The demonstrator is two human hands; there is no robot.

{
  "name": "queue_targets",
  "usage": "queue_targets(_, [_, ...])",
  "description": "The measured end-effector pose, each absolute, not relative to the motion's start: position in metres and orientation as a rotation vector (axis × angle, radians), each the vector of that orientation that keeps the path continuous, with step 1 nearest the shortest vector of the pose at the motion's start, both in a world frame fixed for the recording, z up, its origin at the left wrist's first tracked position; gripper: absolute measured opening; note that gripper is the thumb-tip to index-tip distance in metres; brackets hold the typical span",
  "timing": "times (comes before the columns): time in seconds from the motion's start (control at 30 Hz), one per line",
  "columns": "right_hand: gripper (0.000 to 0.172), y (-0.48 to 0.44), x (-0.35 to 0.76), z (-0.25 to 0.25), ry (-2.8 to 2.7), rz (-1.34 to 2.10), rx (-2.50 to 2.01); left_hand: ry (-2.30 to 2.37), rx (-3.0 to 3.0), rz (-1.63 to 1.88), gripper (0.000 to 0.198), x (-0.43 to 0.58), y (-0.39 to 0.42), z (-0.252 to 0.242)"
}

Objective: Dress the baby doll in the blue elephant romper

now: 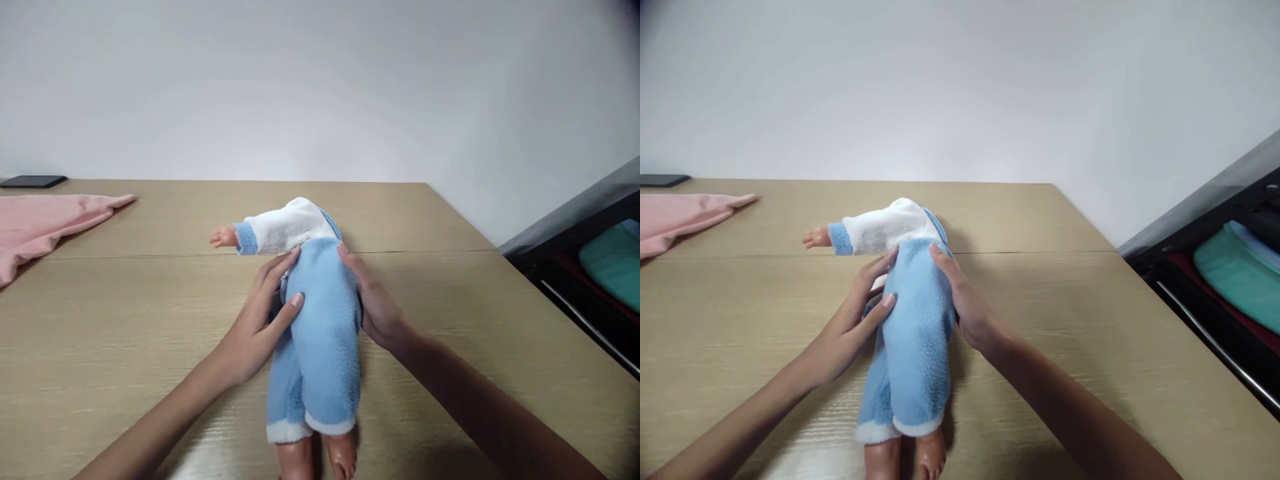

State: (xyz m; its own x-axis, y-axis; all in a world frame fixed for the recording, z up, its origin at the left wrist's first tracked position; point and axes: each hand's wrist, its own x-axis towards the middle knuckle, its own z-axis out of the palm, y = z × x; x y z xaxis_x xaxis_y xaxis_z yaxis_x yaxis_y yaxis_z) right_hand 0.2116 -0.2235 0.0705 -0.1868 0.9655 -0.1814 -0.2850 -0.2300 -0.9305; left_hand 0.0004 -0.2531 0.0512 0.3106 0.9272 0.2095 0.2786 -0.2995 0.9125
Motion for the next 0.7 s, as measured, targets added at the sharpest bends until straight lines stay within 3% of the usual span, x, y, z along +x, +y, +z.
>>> queue_targets(0.3, [0.054, -0.220, 0.244, 0.065, -0.678, 1.652, -1.123, 1.306, 1.465, 0.972, 0.040, -0.015, -0.277, 0.034])
queue_targets(0.6, [0.071, -0.208, 0.274, 0.045, -0.620, 1.685, -1.267, 1.258, 1.472, 0.666, 0.069, -0.003, -0.280, 0.044])
queue_targets(0.7, [0.074, -0.204, 0.285, 0.036, -0.674, 1.682, -1.265, 1.206, 1.356, 0.709, 0.070, 0.005, -0.268, 0.037])
